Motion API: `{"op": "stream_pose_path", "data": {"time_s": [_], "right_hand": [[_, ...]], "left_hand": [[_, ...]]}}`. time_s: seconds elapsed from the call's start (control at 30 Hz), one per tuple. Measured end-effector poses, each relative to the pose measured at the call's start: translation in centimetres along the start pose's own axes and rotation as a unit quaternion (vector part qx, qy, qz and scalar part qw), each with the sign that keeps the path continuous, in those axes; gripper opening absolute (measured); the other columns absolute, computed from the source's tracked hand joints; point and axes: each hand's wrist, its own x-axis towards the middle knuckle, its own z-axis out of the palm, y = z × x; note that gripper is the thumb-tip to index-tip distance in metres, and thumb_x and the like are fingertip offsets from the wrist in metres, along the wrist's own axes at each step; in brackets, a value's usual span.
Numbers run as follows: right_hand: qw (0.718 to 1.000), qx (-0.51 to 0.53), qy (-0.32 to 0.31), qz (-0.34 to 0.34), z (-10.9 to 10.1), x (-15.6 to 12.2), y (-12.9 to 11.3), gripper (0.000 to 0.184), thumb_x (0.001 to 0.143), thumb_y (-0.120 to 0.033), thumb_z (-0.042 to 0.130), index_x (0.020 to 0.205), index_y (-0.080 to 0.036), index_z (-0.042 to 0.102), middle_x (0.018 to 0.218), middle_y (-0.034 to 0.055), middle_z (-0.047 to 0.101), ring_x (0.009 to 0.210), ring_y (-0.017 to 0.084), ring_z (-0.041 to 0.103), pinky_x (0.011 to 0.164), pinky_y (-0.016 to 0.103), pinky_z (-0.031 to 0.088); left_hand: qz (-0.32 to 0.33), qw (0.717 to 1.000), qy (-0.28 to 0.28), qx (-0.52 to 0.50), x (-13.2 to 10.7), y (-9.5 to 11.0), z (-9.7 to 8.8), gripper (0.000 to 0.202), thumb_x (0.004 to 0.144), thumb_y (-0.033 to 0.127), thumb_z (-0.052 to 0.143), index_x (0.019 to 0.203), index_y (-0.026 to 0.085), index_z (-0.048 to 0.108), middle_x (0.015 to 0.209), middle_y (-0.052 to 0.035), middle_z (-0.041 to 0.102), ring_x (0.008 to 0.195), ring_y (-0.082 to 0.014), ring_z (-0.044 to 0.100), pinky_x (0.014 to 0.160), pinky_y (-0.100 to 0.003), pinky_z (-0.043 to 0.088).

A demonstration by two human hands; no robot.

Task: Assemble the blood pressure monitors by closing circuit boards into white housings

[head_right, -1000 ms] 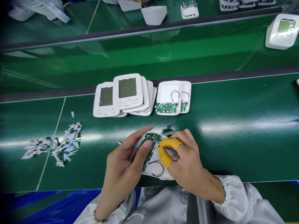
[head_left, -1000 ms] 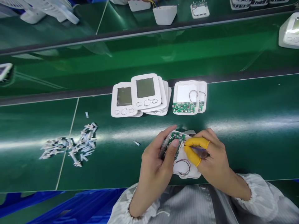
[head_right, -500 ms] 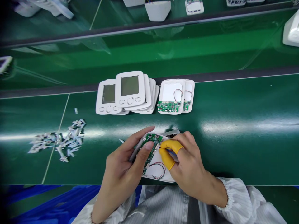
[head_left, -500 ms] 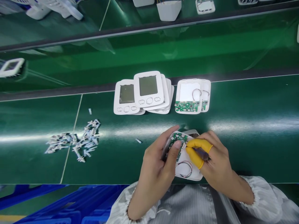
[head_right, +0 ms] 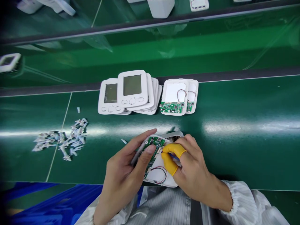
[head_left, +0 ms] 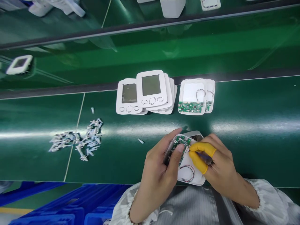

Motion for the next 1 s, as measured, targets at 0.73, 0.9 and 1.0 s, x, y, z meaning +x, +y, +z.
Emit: {"op": "stream_pose_path", "data": {"time_s": [0.73,0.9,1.0], "right_hand": [[1.0,-0.02,-0.01,-0.011,0.6,-0.2,-0.1,0.017,0.095,-0.001,0.06,0.103,-0.016,0.064,0.09,0.0059,0.068,0.083,0.018,0.052,0.072,0.034,0.048],[0.997,-0.067,0.034,-0.006,0.7,0.5,-0.1,0.011,0.093,-0.009,0.069,0.092,-0.019,0.064,0.082,0.0027,0.068,0.082,0.018,0.054,0.072,0.035,0.047],[0.997,-0.072,0.012,0.001,0.5,0.4,-0.3,0.011,0.093,-0.009,0.069,0.092,-0.02,0.065,0.083,0.0022,0.069,0.082,0.018,0.053,0.072,0.035,0.045]], "left_hand": [[-0.067,0.995,-0.032,-0.066,-0.5,-0.9,0.2,0.043,0.102,0.037,0.06,0.141,0.019,0.065,0.091,-0.0036,0.077,0.076,-0.0162,0.071,0.06,-0.022,0.053],[-0.167,0.974,-0.027,-0.151,-0.6,-1.0,0.6,0.044,0.097,0.047,0.066,0.127,0.015,0.069,0.092,-0.005,0.077,0.08,-0.0176,0.071,0.059,-0.02,0.054],[-0.164,0.968,-0.053,-0.181,-0.6,-1.0,0.5,0.036,0.099,0.045,0.065,0.117,0.014,0.07,0.095,-0.0053,0.076,0.08,-0.0166,0.07,0.061,-0.02,0.054]]}}
